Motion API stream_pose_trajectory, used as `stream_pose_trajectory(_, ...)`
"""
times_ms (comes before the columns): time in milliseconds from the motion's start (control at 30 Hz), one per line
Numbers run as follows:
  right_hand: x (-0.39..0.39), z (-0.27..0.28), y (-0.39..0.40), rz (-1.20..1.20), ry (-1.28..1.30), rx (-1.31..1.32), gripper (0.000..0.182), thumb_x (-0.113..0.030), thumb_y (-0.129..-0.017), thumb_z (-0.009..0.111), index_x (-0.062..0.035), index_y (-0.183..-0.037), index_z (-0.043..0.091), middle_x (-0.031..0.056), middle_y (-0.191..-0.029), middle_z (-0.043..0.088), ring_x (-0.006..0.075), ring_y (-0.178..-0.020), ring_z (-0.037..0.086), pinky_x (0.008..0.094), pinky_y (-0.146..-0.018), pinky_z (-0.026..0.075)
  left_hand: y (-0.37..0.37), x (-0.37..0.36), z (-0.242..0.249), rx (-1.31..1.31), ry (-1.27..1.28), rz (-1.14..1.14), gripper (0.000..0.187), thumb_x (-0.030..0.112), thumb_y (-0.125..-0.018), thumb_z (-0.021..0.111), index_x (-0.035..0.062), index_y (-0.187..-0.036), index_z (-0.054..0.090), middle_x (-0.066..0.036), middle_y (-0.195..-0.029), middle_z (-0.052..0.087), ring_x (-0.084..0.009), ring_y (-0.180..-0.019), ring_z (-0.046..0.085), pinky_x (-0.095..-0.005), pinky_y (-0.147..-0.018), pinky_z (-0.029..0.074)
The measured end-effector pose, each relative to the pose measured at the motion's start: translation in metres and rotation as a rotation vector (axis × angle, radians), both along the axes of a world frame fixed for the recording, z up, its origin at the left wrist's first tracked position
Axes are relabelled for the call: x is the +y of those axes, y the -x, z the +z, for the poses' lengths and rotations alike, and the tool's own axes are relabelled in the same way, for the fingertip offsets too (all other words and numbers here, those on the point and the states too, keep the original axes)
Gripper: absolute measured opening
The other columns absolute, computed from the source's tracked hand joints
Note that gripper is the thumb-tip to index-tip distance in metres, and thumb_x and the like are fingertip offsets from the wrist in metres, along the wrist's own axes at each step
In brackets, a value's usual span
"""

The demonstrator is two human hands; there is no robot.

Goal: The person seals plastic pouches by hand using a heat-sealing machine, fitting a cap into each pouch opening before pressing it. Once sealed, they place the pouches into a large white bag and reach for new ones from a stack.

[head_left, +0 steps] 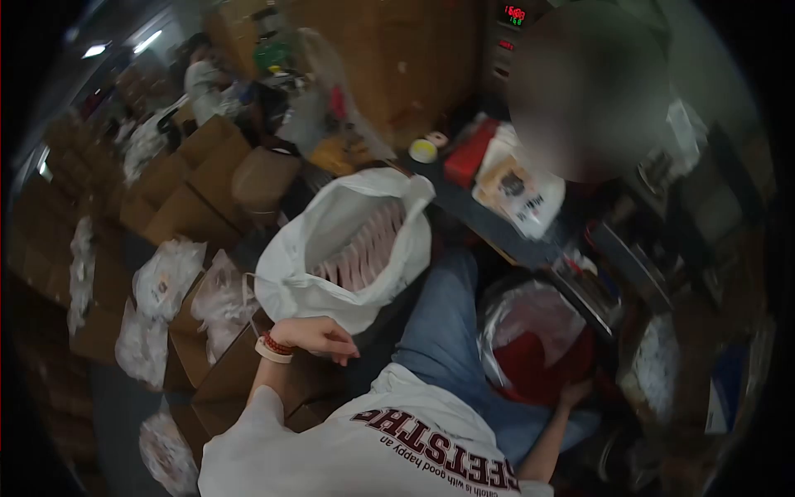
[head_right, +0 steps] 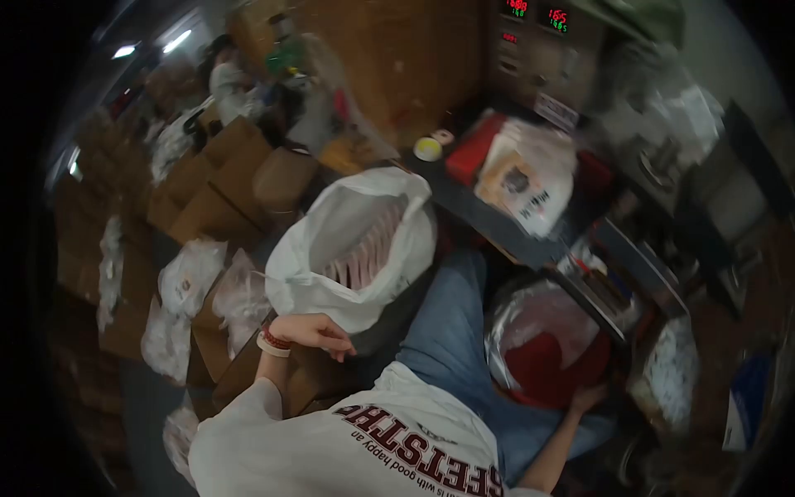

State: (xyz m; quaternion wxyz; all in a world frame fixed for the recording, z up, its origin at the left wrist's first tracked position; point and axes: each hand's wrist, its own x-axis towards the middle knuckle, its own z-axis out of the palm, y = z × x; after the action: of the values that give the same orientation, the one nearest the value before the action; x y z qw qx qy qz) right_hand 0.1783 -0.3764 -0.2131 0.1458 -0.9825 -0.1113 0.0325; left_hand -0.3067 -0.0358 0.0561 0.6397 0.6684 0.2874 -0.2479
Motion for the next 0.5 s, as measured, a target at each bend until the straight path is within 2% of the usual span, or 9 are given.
stream_pose_trajectory(100, -0.029, -0.098, -0.035, 0.018, -0.560, 0.104, 0.073, -0.023, -0.078, 0.065, 0.0062, -0.136, 0.033, 0.0257, -0.137, 0.042, 0.0381, -0.128, 0.039, 0.0406, -0.107, 0.030, -0.083, -0.021, -0.033, -0.237, 0.161, -0.169, 0.037, 0.031, -0.095, 0.055, 0.0013, -0.117, 0.061, -0.005, -0.098, 0.068, -0.0110, -0.092, 0.061, -0.0257, -0.084, 0.047)
stream_pose_trajectory(133, -0.043, -0.161, -0.054, -0.077, -0.520, 0.117, 0.073, -0.023, -0.078, 0.065, 0.0062, -0.136, 0.033, 0.0257, -0.137, 0.042, 0.0381, -0.128, 0.039, 0.0406, -0.107, 0.030, -0.112, -0.029, -0.054, -0.265, 0.091, -0.131, 0.038, 0.031, -0.095, 0.056, 0.0012, -0.118, 0.061, -0.005, -0.100, 0.067, -0.0114, -0.093, 0.060, -0.0258, -0.085, 0.046)
stream_pose_trajectory(167, -0.047, -0.187, -0.062, 0.045, -0.232, -0.311, 0.037, -0.015, -0.075, 0.061, 0.0079, -0.104, 0.058, 0.0263, -0.094, 0.064, 0.0433, -0.090, 0.060, 0.0471, -0.081, 0.048, -0.141, -0.036, -0.080, -0.305, 0.014, -0.090, 0.039, 0.031, -0.095, 0.056, 0.0012, -0.119, 0.060, -0.005, -0.102, 0.067, -0.0118, -0.094, 0.060, -0.0259, -0.086, 0.045)
stream_pose_trajectory(267, -0.015, -0.088, -0.020, -0.138, -0.385, -0.176, 0.027, -0.015, -0.074, 0.063, 0.0031, -0.094, 0.059, 0.0269, -0.088, 0.065, 0.0440, -0.087, 0.062, 0.0492, -0.072, 0.051, -0.238, -0.022, -0.168, -0.412, -0.071, 0.305, 0.037, 0.026, -0.094, 0.056, 0.0032, -0.123, 0.057, -0.005, -0.115, 0.062, -0.0132, -0.105, 0.056, -0.0262, -0.090, 0.043)
stream_pose_trajectory(300, -0.013, -0.077, -0.017, -0.170, -0.384, -0.128, 0.028, -0.018, -0.075, 0.066, 0.0020, -0.093, 0.059, 0.0270, -0.086, 0.064, 0.0440, -0.088, 0.062, 0.0494, -0.073, 0.051, -0.269, -0.012, -0.194, -0.374, 0.016, 0.530, 0.036, 0.023, -0.093, 0.056, 0.0040, -0.124, 0.057, -0.006, -0.118, 0.061, -0.0136, -0.109, 0.054, -0.0267, -0.091, 0.043)
stream_pose_trajectory(367, -0.011, -0.073, -0.020, -0.187, -0.373, -0.094, 0.032, -0.021, -0.076, 0.068, 0.0018, -0.096, 0.058, 0.0272, -0.086, 0.064, 0.0442, -0.088, 0.062, 0.0499, -0.073, 0.051, -0.315, 0.011, -0.242, -0.250, -0.068, 0.625, 0.036, 0.016, -0.092, 0.051, 0.0041, -0.126, 0.054, -0.009, -0.124, 0.058, -0.0202, -0.113, 0.054, -0.0296, -0.094, 0.042)
stream_pose_trajectory(400, -0.010, -0.070, -0.023, -0.170, -0.376, -0.056, 0.036, -0.025, -0.076, 0.070, 0.0016, -0.098, 0.058, 0.0273, -0.086, 0.064, 0.0445, -0.089, 0.061, 0.0505, -0.073, 0.050, -0.333, 0.039, -0.330, -0.253, -0.060, 0.606, 0.036, 0.016, -0.092, 0.051, 0.0041, -0.126, 0.054, -0.009, -0.124, 0.058, -0.0202, -0.113, 0.054, -0.0296, -0.094, 0.042)
stream_pose_trajectory(467, -0.008, -0.069, -0.027, -0.165, -0.383, -0.066, 0.038, -0.026, -0.076, 0.070, 0.0017, -0.099, 0.058, 0.0280, -0.086, 0.064, 0.0449, -0.089, 0.061, 0.0511, -0.073, 0.050, -0.356, 0.106, -0.481, -0.294, -0.645, 0.177, 0.036, 0.013, -0.088, 0.050, 0.0024, -0.122, 0.057, -0.015, -0.122, 0.059, -0.0283, -0.110, 0.057, -0.0343, -0.089, 0.045)
stream_pose_trajectory(500, -0.006, -0.068, -0.029, -0.145, -0.390, -0.066, 0.040, -0.028, -0.077, 0.071, 0.0019, -0.100, 0.057, 0.0286, -0.087, 0.063, 0.0453, -0.089, 0.060, 0.0517, -0.072, 0.050, -0.360, 0.117, -0.498, -0.302, -0.640, 0.169, 0.036, 0.013, -0.088, 0.050, 0.0024, -0.122, 0.057, -0.015, -0.122, 0.059, -0.0283, -0.110, 0.057, -0.0343, -0.089, 0.045)
